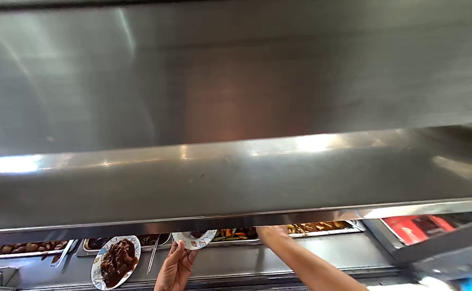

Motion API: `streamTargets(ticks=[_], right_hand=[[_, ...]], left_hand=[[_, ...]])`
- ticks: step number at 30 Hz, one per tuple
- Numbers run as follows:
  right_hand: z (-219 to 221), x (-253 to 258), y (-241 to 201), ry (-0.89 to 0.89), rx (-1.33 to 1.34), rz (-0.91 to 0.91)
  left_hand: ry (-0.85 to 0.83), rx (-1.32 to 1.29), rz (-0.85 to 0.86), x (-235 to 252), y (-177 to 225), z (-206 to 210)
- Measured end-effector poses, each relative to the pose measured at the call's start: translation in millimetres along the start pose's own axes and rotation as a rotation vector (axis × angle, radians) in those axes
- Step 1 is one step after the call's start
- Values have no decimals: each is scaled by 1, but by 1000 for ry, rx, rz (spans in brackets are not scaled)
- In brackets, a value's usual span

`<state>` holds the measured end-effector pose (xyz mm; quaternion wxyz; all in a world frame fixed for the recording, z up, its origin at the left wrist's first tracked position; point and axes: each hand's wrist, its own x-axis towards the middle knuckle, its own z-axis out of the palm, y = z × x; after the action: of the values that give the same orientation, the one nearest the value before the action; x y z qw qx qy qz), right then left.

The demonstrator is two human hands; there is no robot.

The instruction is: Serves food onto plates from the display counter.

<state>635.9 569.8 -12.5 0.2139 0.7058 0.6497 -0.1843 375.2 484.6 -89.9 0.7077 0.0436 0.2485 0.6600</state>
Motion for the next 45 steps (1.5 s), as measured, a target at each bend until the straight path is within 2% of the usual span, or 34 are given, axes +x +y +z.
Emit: streamTargets(ticks=[4,7,14,22,28,30,32,35,40,45], right_hand=[[24,38,-21,54,175,3],[29,49,-17,91,328,6],[35,33,16,203,431,-33],[5,-2,-3,315,413,-49],[-2,-29,-18,610,391,-165],[6,-31,-20,794,346,-243],[21,-23,-20,1080,281,-368],[27,-17,-16,1293,222,-480],[20,-22,-11,1404,200,-476],[17,-28,-4,1409,213,-465]], left_hand=[[19,0,46,-11,6,-4],[23,27,55,-18,10,-4],[18,35,64,-21,16,-13],[97,185,-12,4,-6,-3],[14,116,-85,17,-19,11],[-36,85,-110,18,-20,16],[-75,61,-129,20,-20,18],[-116,35,-151,20,-19,15],[-259,-33,-193,19,-13,4],[-330,-22,-209,20,-7,2]])
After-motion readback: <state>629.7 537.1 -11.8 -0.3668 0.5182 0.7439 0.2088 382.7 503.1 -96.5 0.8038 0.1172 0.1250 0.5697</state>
